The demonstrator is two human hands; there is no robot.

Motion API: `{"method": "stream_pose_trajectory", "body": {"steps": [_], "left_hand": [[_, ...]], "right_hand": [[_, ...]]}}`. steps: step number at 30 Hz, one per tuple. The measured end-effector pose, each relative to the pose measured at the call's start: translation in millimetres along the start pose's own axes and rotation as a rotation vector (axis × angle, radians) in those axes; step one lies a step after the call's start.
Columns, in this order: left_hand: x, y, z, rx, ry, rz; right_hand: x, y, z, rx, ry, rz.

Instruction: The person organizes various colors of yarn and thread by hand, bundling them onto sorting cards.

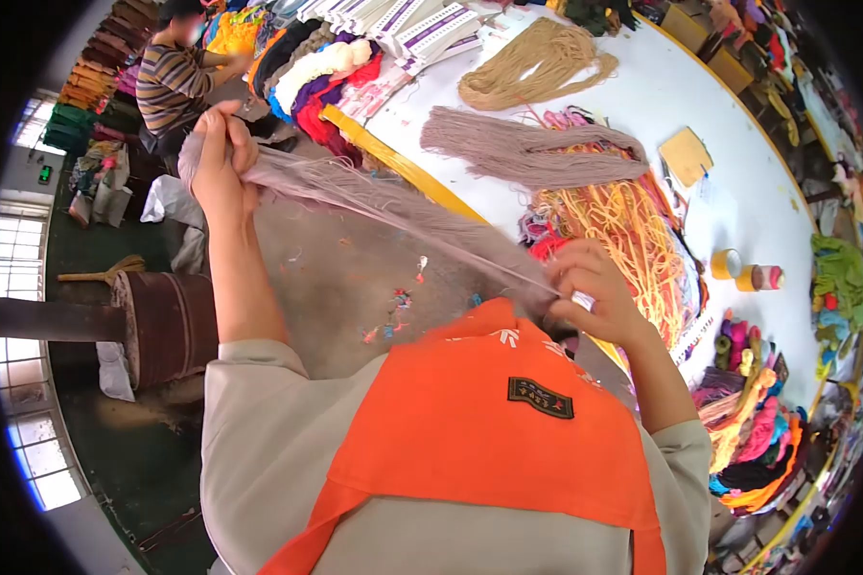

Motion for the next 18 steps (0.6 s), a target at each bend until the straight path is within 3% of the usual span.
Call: {"method": "stream_pose_trajectory", "body": {"steps": [2,4,6,8,10,11,12,13,14,15,16,18], "left_hand": [[5.7,-7.4,10.5,0.152,0.022,-0.088],[8.9,-15.4,22.3,0.166,-0.02,-0.11],[7.6,-23.2,37.1,0.072,-0.068,-0.184],[-0.2,-24.7,48.4,-0.008,-0.164,-0.178],[-17.2,-10.7,55.8,-0.154,-0.272,-0.135],[-26.4,0.5,56.2,-0.387,-0.314,0.007],[-33.5,10.8,58.3,-0.609,-0.352,0.137],[-43.8,29.4,53.0,-0.864,-0.446,0.141],[-52.0,42.9,53.9,-0.964,-0.41,0.342],[-62.4,57.7,48.2,-0.731,-0.375,0.368],[-70.0,71.9,44.4,-0.5,-0.348,0.39],[-74.9,95.7,43.4,0.17,-0.069,0.709]], "right_hand": [[-5.0,-12.3,14.6,0.191,-0.011,0.047],[-10.0,-27.9,24.4,0.41,-0.106,-0.078],[-17.3,-38.7,36.5,0.73,-0.026,-0.349],[-26.6,-50.6,33.5,0.995,0.069,-0.282],[-38.0,-43.6,19.7,0.609,0.451,-0.127],[-43.4,-37.0,8.4,0.327,0.676,-0.019],[-63.0,-25.6,-23.9,-0.074,0.66,0.074],[-75.4,-12.1,-42.8,-0.532,0.604,0.231],[-74.3,-0.9,-41.2,-0.716,0.521,0.352],[-70.6,7.9,-39.3,-0.609,0.327,0.312],[-53.8,13.2,-30.7,-0.424,0.326,0.23],[-18.7,20.6,-6.9,-0.175,0.399,0.12]]}}
Point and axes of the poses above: each hand's wrist, its own x-axis towards the middle knuckle, its own y-axis out of the palm, z = x × y, the point moved 3 cm from there along x, towards the middle knuckle, and after that the axes turned 2 degrees about -z, right-handed, at the moved point
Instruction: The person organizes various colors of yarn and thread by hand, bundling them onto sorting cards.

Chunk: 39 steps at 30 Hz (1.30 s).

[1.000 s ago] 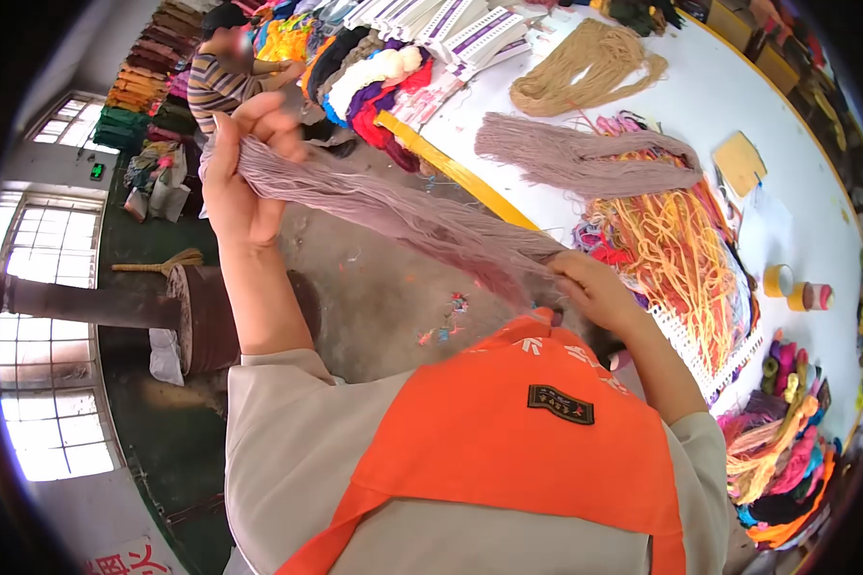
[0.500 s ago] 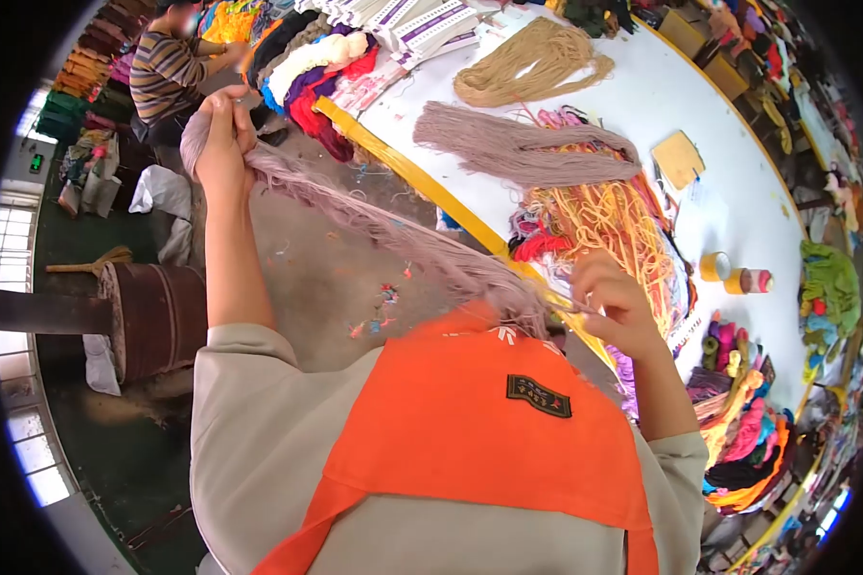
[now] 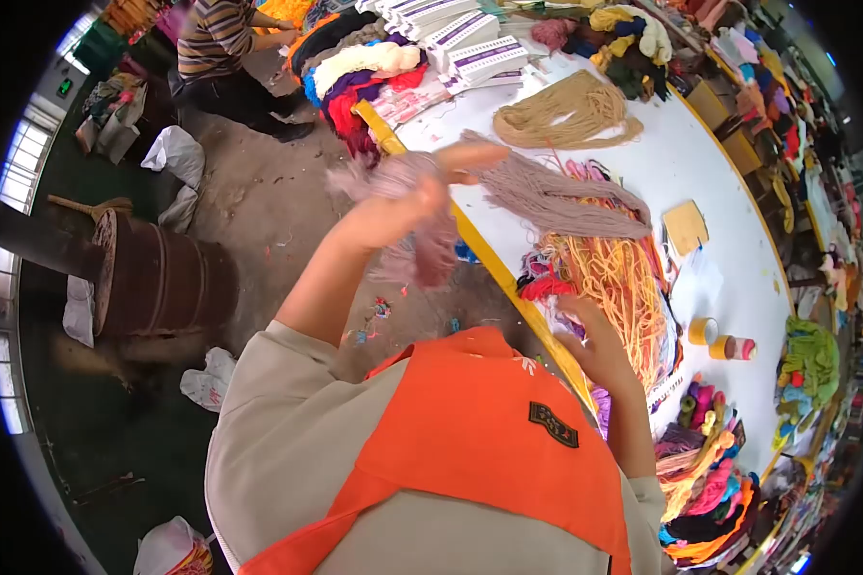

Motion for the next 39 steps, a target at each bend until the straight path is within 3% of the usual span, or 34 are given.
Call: {"method": "stream_pose_trajectory", "body": {"steps": [3,6,7,8,9,12,13,14,16,19,20,22,23,24,25,26,29,32,33,34,37,38,39], "left_hand": [[9.5,19.2,-11.2,0.038,0.023,0.181],[20.7,29.3,-25.8,0.165,0.16,0.302],[22.2,30.4,-28.3,0.235,0.224,0.361],[22.9,28.4,-29.3,0.317,0.278,0.358],[23.8,19.8,-30.4,0.391,0.33,0.323],[20.3,-25.2,-33.3,0.636,0.342,0.085],[16.8,-42.9,-28.1,0.718,0.295,-0.013],[10.0,-55.4,-21.0,0.54,0.187,-0.227],[-0.7,-69.0,-3.4,0.145,-0.167,-0.515],[-7.6,-79.7,43.2,-0.216,-0.468,-0.533],[-3.8,-77.2,63.3,-0.414,-0.488,-0.521],[-5.8,-43.9,130.4,-1.014,-0.72,-0.519],[-11.8,-10.8,135.2,-1.176,-0.775,-0.4],[-22.4,39.3,128.3,-1.329,-0.816,-0.264],[-32.3,128.2,104.4,-1.498,-0.512,-0.198],[-28.1,133.8,103.5,-1.516,-0.517,-0.184],[-20.0,147.6,87.4,-1.668,-0.345,0.29],[33.4,100.6,89.2,-1.492,-0.383,-0.137],[38.6,89.9,84.0,-1.372,-0.349,-0.156],[41.5,81.3,77.8,-1.25,-0.319,-0.172],[46.0,93.2,57.1,-1.334,-0.38,-0.025],[49.5,99.9,50.3,-1.334,-0.4,0.05],[52.5,108.1,43.3,-1.322,-0.41,0.116]], "right_hand": [[45.7,-1.9,54.9,0.056,-0.164,-0.185],[89.1,20.6,93.4,0.263,-0.33,-0.216],[100.0,33.8,97.4,0.375,-0.32,-0.106],[108.0,45.6,96.9,0.485,-0.313,0.007],[112.2,58.2,88.2,0.556,-0.097,0.22],[102.0,64.4,59.6,0.342,-0.132,0.165],[93.3,55.9,55.6,0.357,-0.038,0.174],[84.6,52.9,54.8,0.355,-0.043,0.183],[67.6,37.9,53.5,0.108,-0.062,-0.219],[52.4,18.7,69.1,0.073,-0.094,-0.238],[48.5,15.1,77.8,0.163,-0.09,-0.151],[37.0,6.8,96.9,0.877,0.266,0.399],[37.1,7.9,107.0,0.958,0.111,0.43],[43.6,14.0,115.7,1.269,0.139,0.312],[52.3,15.2,118.0,1.563,0.158,0.15],[59.7,19.6,113.1,1.573,0.222,0.088],[43.5,23.5,89.3,1.373,0.129,0.249],[10.4,25.0,59.3,1.128,0.193,0.252],[-0.8,28.3,42.6,1.041,0.292,0.241],[-10.2,34.8,23.7,0.957,0.389,0.225],[-9.1,29.4,7.5,0.223,0.022,-0.087],[-9.6,22.6,0.5,0.185,0.141,-0.256],[-2.0,8.3,-1.8,0.372,0.151,-0.347]]}}
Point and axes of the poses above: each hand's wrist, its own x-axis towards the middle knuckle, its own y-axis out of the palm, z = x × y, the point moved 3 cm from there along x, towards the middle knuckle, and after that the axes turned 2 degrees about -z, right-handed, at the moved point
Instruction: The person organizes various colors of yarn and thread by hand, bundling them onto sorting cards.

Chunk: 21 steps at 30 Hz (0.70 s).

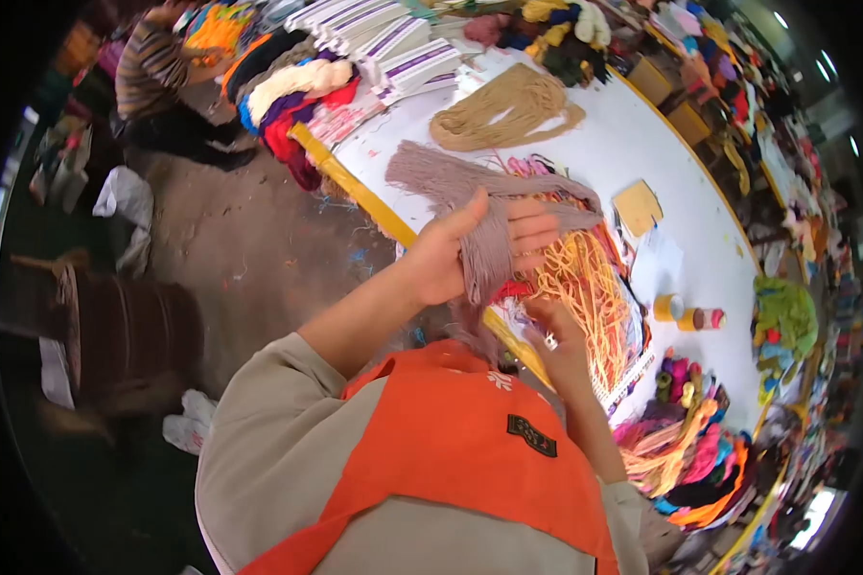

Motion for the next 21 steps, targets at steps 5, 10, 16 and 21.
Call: {"method": "stream_pose_trajectory", "body": {"steps": [5,10,16,21], "left_hand": [[19.6,12.6,33.3,0.454,0.128,0.116],[26.8,19.6,47.7,0.391,-0.05,0.042],[31.2,24.4,56.4,0.429,-0.052,-0.003],[32.6,27.3,51.6,0.449,-0.032,-0.066]], "right_hand": [[25.2,-25.3,73.1,0.304,-0.038,-0.246],[25.3,-29.3,59.7,0.264,-0.06,-0.191],[21.0,-34.0,54.6,0.356,-0.079,-0.293],[15.3,-35.7,56.8,0.511,-0.085,-0.279]]}}
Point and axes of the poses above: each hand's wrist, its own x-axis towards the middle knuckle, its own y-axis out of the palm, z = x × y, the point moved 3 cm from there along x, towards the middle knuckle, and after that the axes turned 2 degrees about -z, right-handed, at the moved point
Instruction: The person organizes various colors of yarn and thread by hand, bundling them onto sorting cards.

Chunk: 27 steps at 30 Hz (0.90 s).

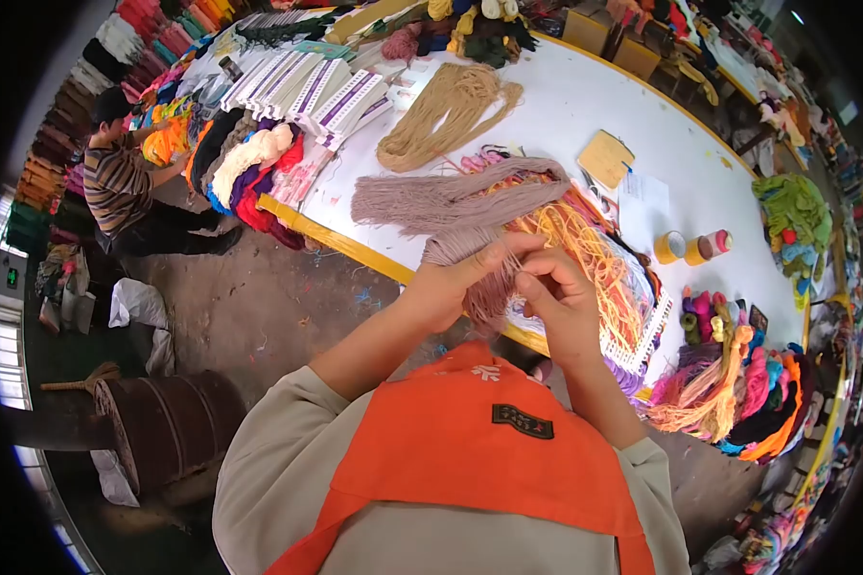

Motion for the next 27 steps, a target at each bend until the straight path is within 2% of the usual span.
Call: {"method": "stream_pose_trajectory", "body": {"steps": [4,7,9,10,11,12,13,15,16,18,19,22,24,26,27], "left_hand": [[-1.4,6.7,-3.7,0.016,0.016,-0.026],[-1.6,1.5,1.3,0.153,0.093,-0.044],[-3.6,0.1,3.2,-0.036,0.043,0.006],[-4.6,1.0,2.5,-0.036,0.044,0.007],[-6.0,1.8,4.0,-0.104,-0.046,-0.029],[-7.8,2.3,6.5,-0.173,-0.136,-0.065],[-8.2,3.6,10.3,-0.174,-0.137,-0.064],[-7.5,7.7,14.8,0.067,0.061,0.003],[-9.0,7.5,15.3,0.066,0.058,0.006],[-12.0,5.0,15.0,0.377,0.047,-0.027],[-11.6,6.9,15.8,0.377,0.047,-0.025],[-10.9,8.1,15.9,0.232,0.103,-0.084],[-11.1,0.1,23.8,-0.049,0.022,-0.143],[-14.4,-5.1,24.4,-0.103,-0.027,-0.089],[-15.9,-3.1,23.2,-0.158,-0.076,-0.035]], "right_hand": [[-1.8,0.2,4.1,0.043,0.018,-0.009],[-3.1,-0.9,4.8,0.162,0.076,-0.023],[-4.2,-3.6,0.9,0.43,0.198,-0.016],[-4.5,-3.5,0.9,0.39,0.196,-0.039],[-4.8,-2.5,1.0,0.389,0.196,-0.039],[-5.2,-2.1,0.5,0.289,0.202,-0.063],[-6.3,-2.2,0.0,0.19,0.208,-0.088],[-8.7,-0.9,-3.7,0.14,0.183,-0.082],[-9.5,-0.4,-4.4,0.091,0.159,-0.074],[-11.0,0.8,-2.9,0.114,0.156,-0.071],[-11.9,1.1,-3.1,0.133,0.17,-0.093],[-14.4,0.5,-5.0,0.204,0.209,-0.124],[-15.7,-1.0,-5.6,0.257,0.233,-0.136],[-16.0,-0.8,-4.4,0.507,0.257,-0.103],[-16.6,-1.6,-3.8,0.507,0.257,-0.105]]}}
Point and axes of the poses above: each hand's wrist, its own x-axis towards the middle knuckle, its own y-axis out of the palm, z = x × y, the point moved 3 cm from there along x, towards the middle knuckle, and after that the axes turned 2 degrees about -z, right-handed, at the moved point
